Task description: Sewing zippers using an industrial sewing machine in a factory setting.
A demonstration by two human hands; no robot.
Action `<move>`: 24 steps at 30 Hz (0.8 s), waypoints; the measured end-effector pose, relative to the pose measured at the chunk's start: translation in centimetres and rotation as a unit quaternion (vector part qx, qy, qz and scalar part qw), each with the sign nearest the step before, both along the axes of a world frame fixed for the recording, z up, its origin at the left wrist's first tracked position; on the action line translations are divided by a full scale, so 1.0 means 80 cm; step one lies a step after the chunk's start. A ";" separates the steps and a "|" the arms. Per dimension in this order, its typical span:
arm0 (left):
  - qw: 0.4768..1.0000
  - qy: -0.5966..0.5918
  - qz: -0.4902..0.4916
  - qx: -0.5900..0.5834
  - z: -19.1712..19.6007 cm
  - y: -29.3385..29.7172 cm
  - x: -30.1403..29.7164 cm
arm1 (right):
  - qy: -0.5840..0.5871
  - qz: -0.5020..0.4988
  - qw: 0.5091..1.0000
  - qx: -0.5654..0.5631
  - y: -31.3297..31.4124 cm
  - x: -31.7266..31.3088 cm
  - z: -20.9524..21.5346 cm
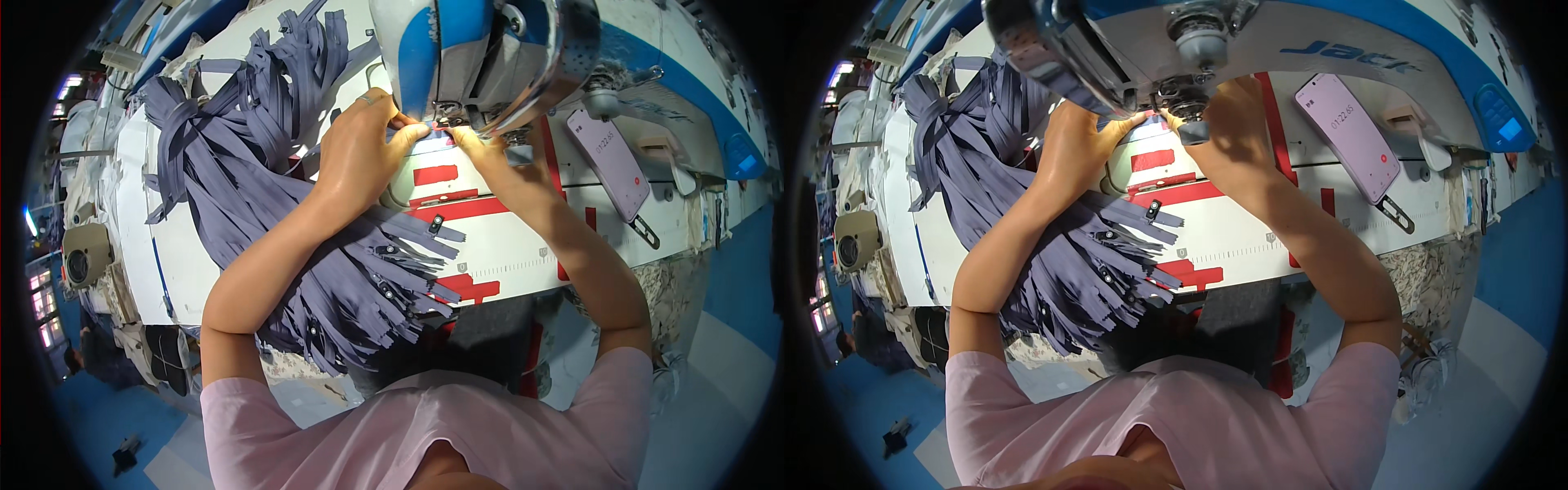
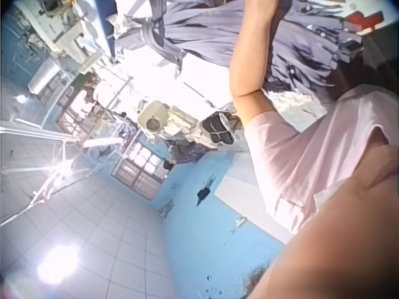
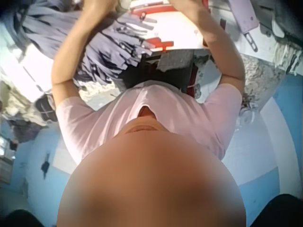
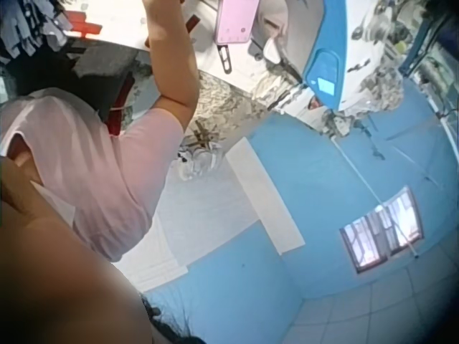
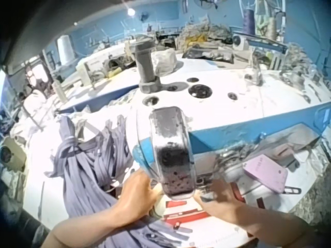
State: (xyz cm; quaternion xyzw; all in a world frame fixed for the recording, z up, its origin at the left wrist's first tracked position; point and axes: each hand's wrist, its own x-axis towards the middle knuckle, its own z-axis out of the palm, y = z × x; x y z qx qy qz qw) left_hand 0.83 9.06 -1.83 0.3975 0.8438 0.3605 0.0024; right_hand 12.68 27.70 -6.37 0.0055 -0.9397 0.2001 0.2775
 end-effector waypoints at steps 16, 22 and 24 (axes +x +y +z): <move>1.000 0.008 -0.008 -0.018 0.008 0.003 0.001 | -0.032 0.045 0.981 0.186 0.019 0.024 -0.031; 0.999 -0.014 -0.011 -0.045 0.007 -0.002 -0.001 | -0.336 -0.028 0.932 -0.131 -0.015 0.001 0.087; 0.999 -0.002 -0.021 -0.026 0.009 0.001 -0.001 | -0.329 0.031 0.926 -0.184 0.002 0.016 0.071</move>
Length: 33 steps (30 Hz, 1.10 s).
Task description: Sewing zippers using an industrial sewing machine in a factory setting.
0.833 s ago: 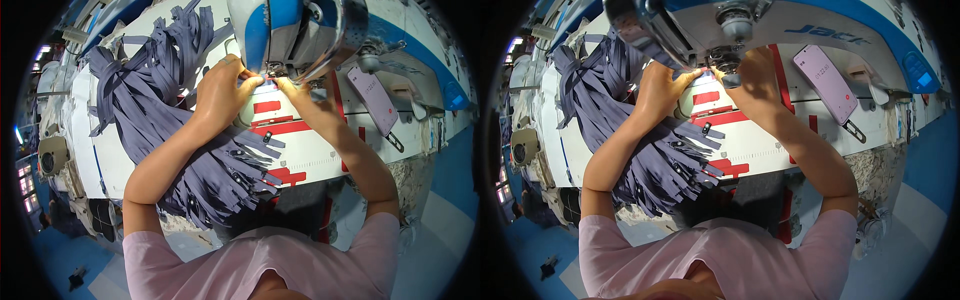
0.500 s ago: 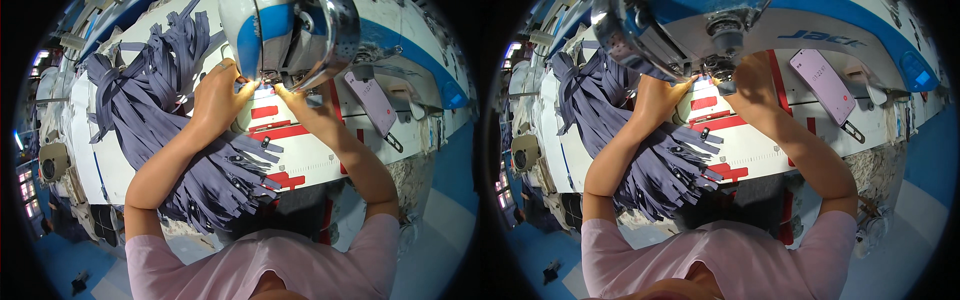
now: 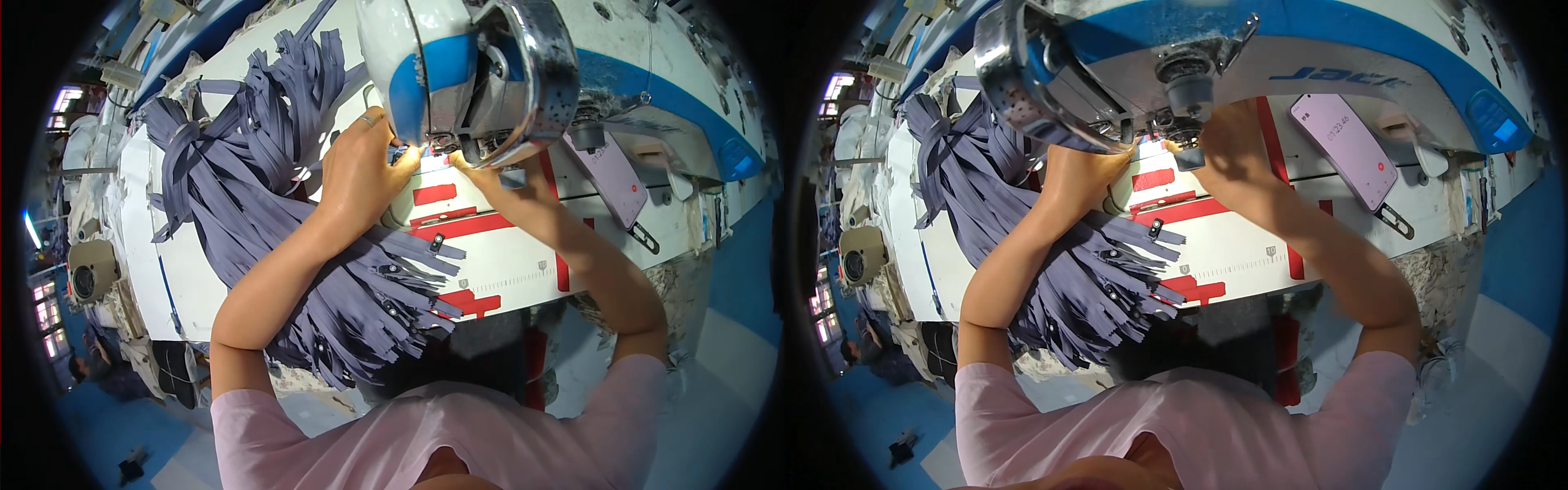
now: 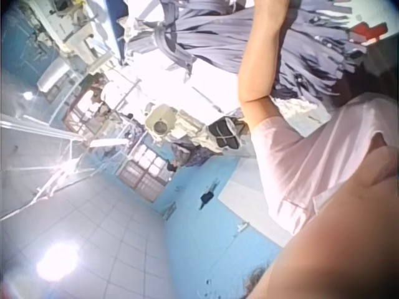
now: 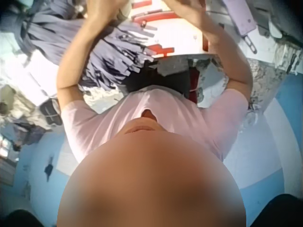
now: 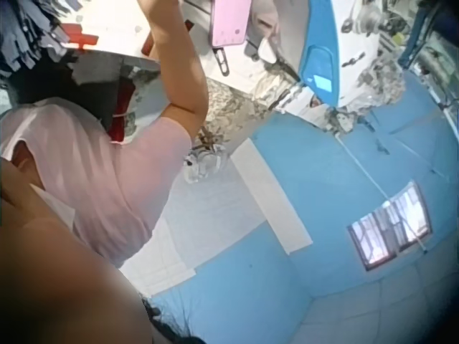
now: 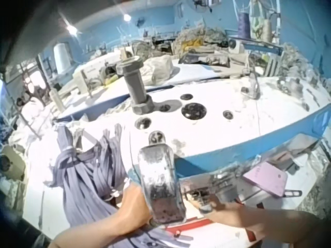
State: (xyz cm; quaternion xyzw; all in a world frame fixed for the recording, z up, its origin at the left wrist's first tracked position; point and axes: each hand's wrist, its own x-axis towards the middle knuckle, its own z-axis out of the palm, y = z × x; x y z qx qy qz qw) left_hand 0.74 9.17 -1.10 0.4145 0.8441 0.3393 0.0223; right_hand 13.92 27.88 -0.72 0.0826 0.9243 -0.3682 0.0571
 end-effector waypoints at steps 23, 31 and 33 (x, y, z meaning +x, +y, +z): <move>1.000 0.016 -0.003 -0.003 -0.003 -0.001 -0.002 | 0.244 0.043 0.951 0.187 0.010 -0.001 -0.030; 0.999 0.028 -0.019 0.017 -0.007 0.000 -0.003 | 0.062 0.031 0.990 0.120 0.014 0.001 -0.057; 1.000 0.019 -0.020 0.007 -0.008 -0.001 -0.005 | 0.157 0.040 0.985 0.058 0.028 0.011 -0.067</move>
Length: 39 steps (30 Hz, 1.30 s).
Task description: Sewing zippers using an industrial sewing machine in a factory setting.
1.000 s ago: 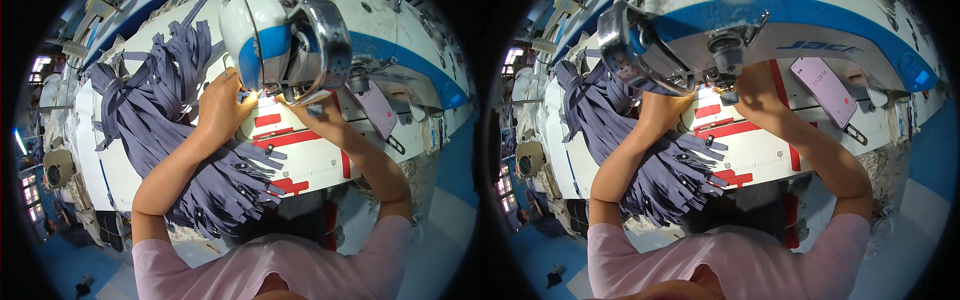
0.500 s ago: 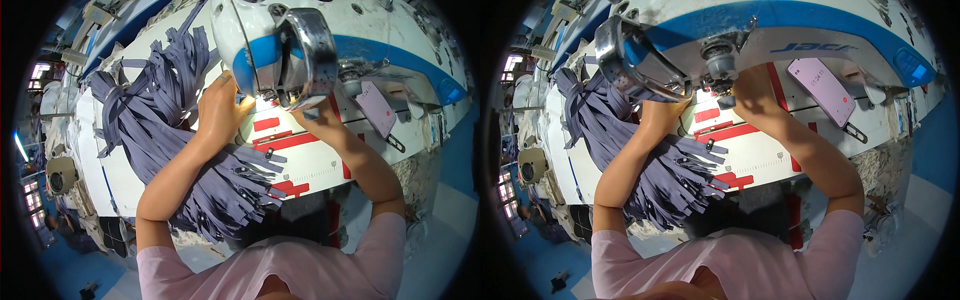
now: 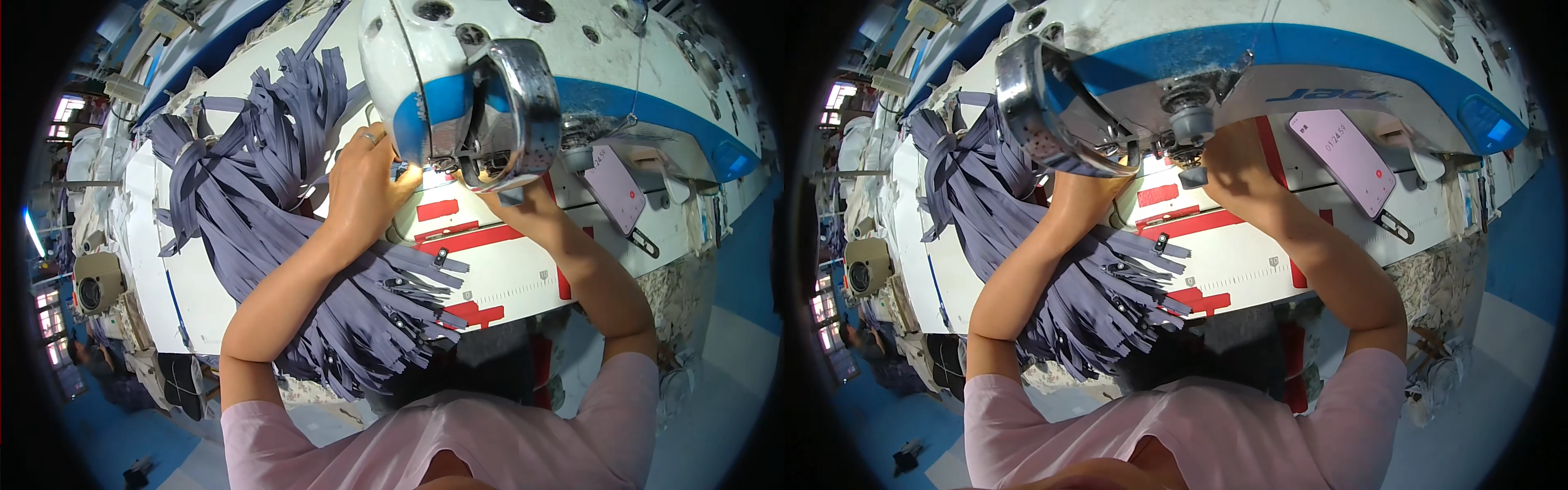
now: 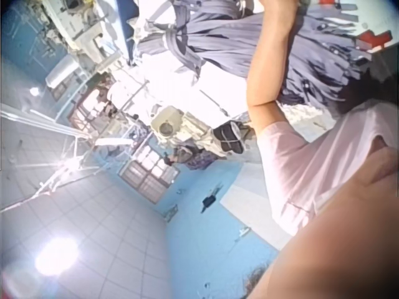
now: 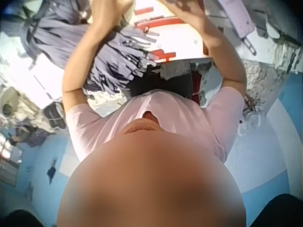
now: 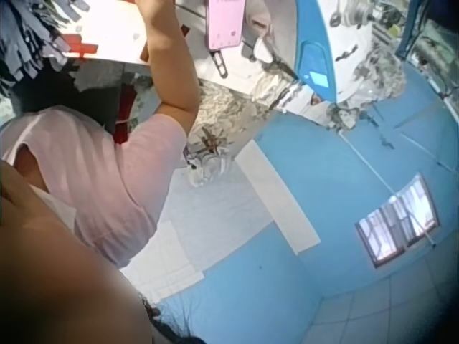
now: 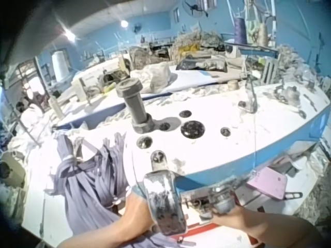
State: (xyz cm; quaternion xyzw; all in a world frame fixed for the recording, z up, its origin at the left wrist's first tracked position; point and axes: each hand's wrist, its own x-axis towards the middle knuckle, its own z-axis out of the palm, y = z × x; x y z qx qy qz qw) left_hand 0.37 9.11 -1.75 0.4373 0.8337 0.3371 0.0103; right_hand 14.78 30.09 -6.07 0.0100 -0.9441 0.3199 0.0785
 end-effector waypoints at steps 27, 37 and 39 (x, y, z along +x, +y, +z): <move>1.000 -0.027 -0.014 -0.007 -0.010 0.004 -0.003 | 0.230 0.012 0.971 -0.067 -0.002 -0.015 -0.002; 0.999 0.026 -0.014 -0.017 -0.018 -0.001 -0.009 | 0.014 -0.011 0.988 0.152 -0.020 -0.002 0.041; 0.999 0.032 -0.020 -0.028 -0.015 0.004 -0.008 | 0.127 0.018 0.970 0.206 0.010 -0.015 -0.005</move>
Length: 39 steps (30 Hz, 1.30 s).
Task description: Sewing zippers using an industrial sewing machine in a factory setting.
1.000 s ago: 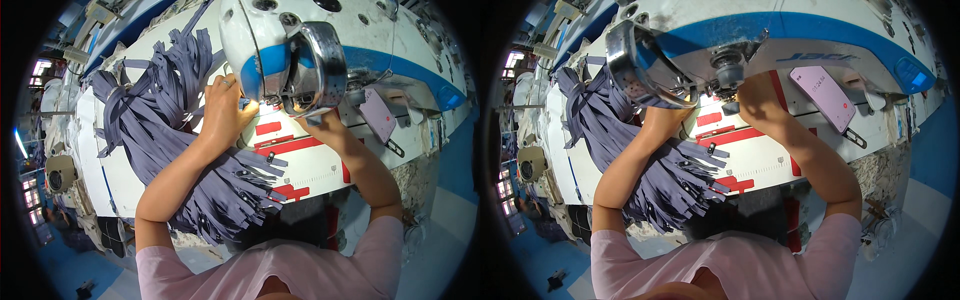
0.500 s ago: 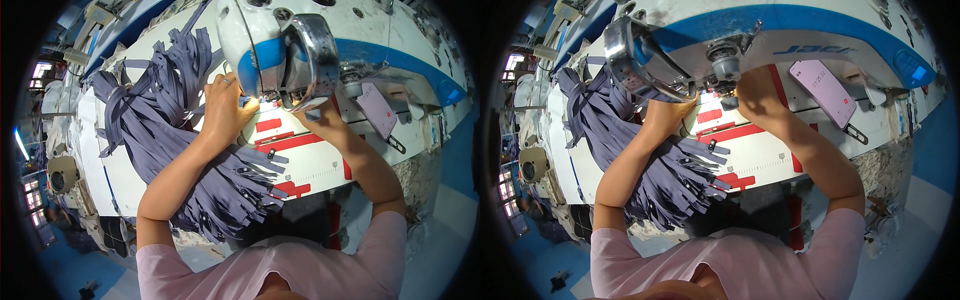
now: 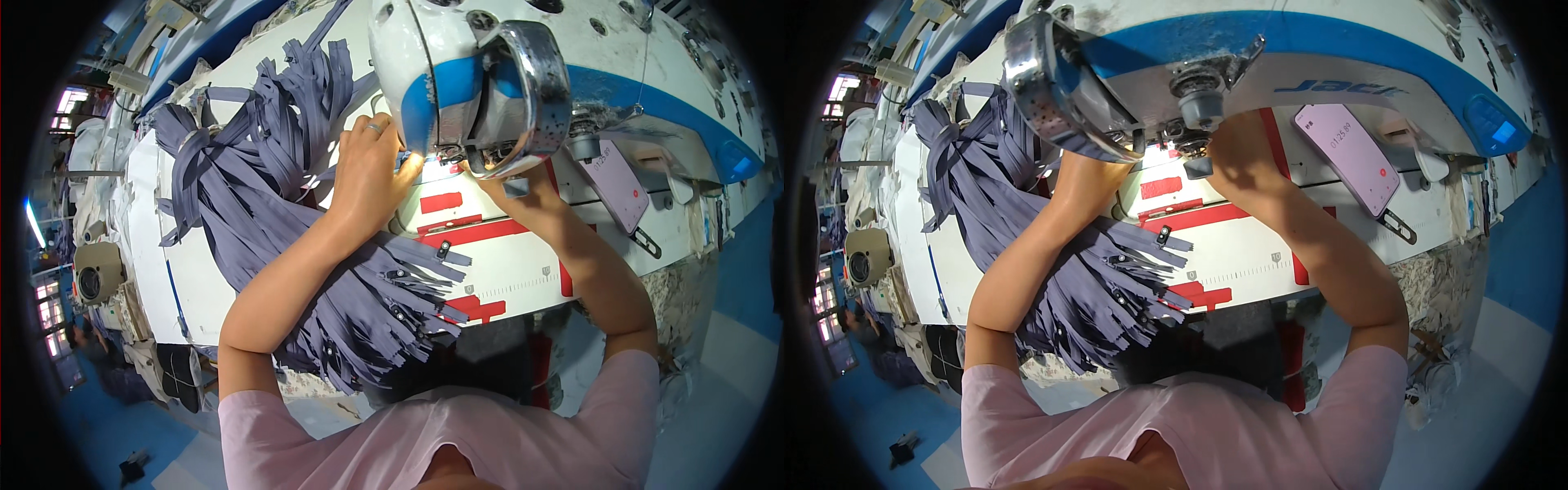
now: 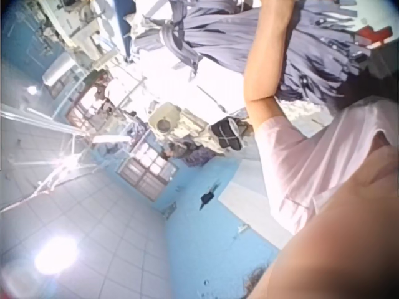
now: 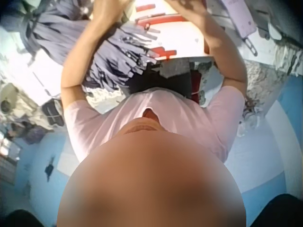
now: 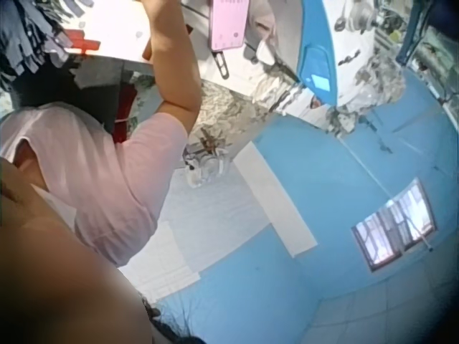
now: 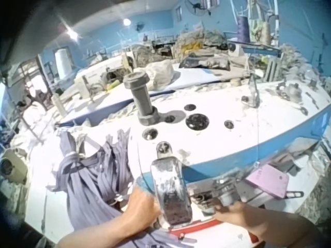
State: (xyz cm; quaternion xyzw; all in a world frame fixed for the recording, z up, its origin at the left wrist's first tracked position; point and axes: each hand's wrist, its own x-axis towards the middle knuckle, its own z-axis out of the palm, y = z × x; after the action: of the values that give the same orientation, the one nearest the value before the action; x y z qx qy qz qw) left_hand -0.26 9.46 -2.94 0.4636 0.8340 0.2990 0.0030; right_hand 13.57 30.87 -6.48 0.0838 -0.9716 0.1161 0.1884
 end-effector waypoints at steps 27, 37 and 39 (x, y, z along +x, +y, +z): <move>0.969 0.040 -0.171 -0.172 0.105 -0.116 0.038 | -0.082 -0.043 0.962 -0.258 -0.026 -0.001 0.067; 0.987 -0.088 -0.130 -0.015 0.113 -0.100 0.027 | -0.315 0.065 0.723 -0.611 -0.070 0.013 0.098; 0.990 -0.042 -0.134 -0.001 0.109 -0.101 0.026 | -0.395 0.077 0.692 -0.599 -0.060 0.009 0.110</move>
State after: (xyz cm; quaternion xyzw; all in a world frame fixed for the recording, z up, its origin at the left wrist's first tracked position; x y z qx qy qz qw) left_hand 1.82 1.36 5.77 0.5585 0.7636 0.3142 0.0791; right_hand 14.30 26.05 2.31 -0.0255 -0.6711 0.7098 -0.2126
